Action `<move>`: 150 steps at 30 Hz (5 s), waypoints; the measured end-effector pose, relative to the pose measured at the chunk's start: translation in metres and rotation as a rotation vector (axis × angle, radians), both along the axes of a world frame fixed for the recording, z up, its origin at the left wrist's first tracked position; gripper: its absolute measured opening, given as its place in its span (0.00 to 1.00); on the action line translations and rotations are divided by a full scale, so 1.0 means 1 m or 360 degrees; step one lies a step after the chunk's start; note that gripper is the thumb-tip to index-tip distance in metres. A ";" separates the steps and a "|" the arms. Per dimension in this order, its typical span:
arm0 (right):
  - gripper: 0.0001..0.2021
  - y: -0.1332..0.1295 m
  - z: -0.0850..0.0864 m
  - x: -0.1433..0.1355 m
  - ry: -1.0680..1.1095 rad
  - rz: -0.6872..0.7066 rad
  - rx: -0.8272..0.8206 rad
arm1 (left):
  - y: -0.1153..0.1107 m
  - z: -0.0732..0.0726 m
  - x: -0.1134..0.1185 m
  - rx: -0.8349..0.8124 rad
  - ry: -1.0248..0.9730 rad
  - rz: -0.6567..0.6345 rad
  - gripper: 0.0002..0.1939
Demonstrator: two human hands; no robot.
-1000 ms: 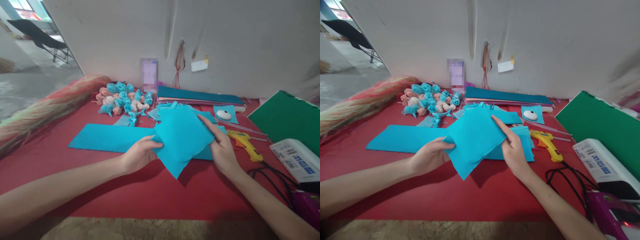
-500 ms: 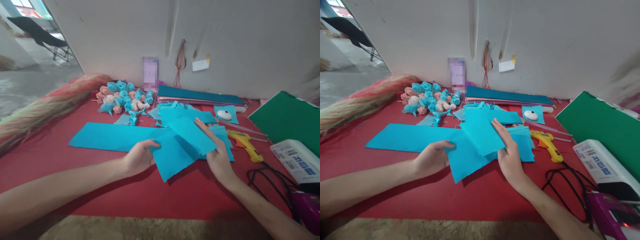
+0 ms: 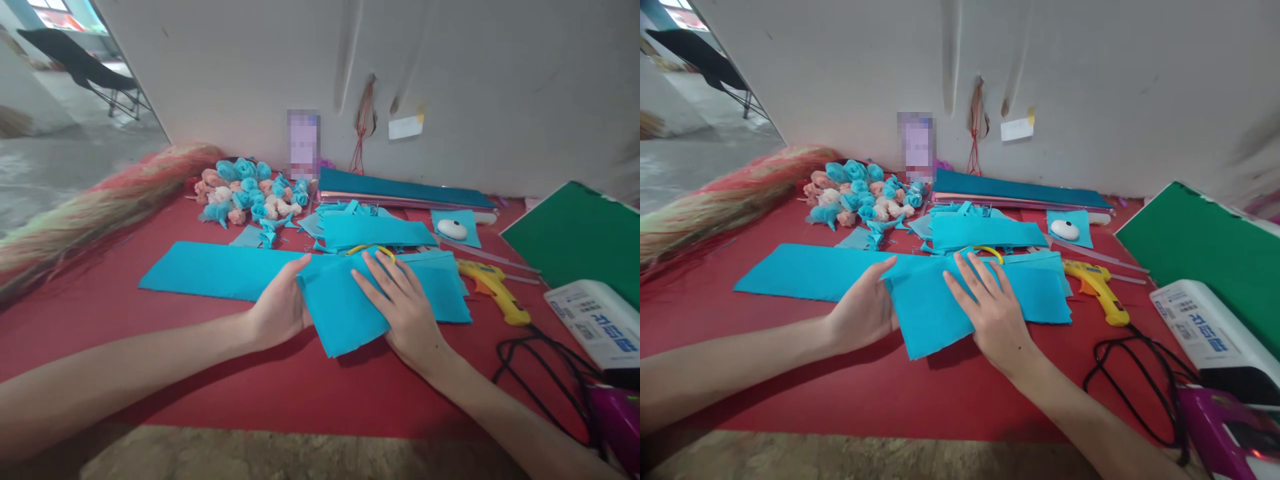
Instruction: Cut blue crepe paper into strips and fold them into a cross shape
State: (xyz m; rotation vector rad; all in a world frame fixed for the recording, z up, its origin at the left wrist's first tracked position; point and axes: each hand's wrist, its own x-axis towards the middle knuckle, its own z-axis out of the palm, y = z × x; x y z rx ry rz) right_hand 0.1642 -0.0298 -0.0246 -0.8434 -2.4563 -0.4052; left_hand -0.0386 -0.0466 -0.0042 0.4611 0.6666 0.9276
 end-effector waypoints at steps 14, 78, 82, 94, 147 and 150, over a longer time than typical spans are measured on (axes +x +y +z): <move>0.25 -0.004 0.002 -0.002 -0.0045 -0.0049 0.0122 | -0.008 -0.005 0.004 0.0261 0.0176 0.0001 0.15; 0.11 -0.025 0.039 -0.017 0.2314 -0.0189 -0.2712 | -0.012 0.017 -0.022 0.1784 0.1289 0.0049 0.60; 0.12 -0.031 0.037 -0.020 0.2368 -0.0074 -0.2754 | -0.013 0.015 -0.017 0.1667 0.1231 0.0061 0.57; 0.11 -0.029 0.038 -0.020 0.2392 -0.0233 -0.2431 | -0.011 0.011 -0.022 0.1588 0.1006 0.0065 0.43; 0.12 -0.001 0.049 0.001 0.1677 -0.0287 -0.2357 | 0.000 0.024 -0.024 0.1302 0.1472 -0.0526 0.16; 0.11 0.003 0.048 0.006 0.1545 -0.0315 -0.2328 | -0.003 0.022 -0.029 0.1173 0.1455 -0.0466 0.15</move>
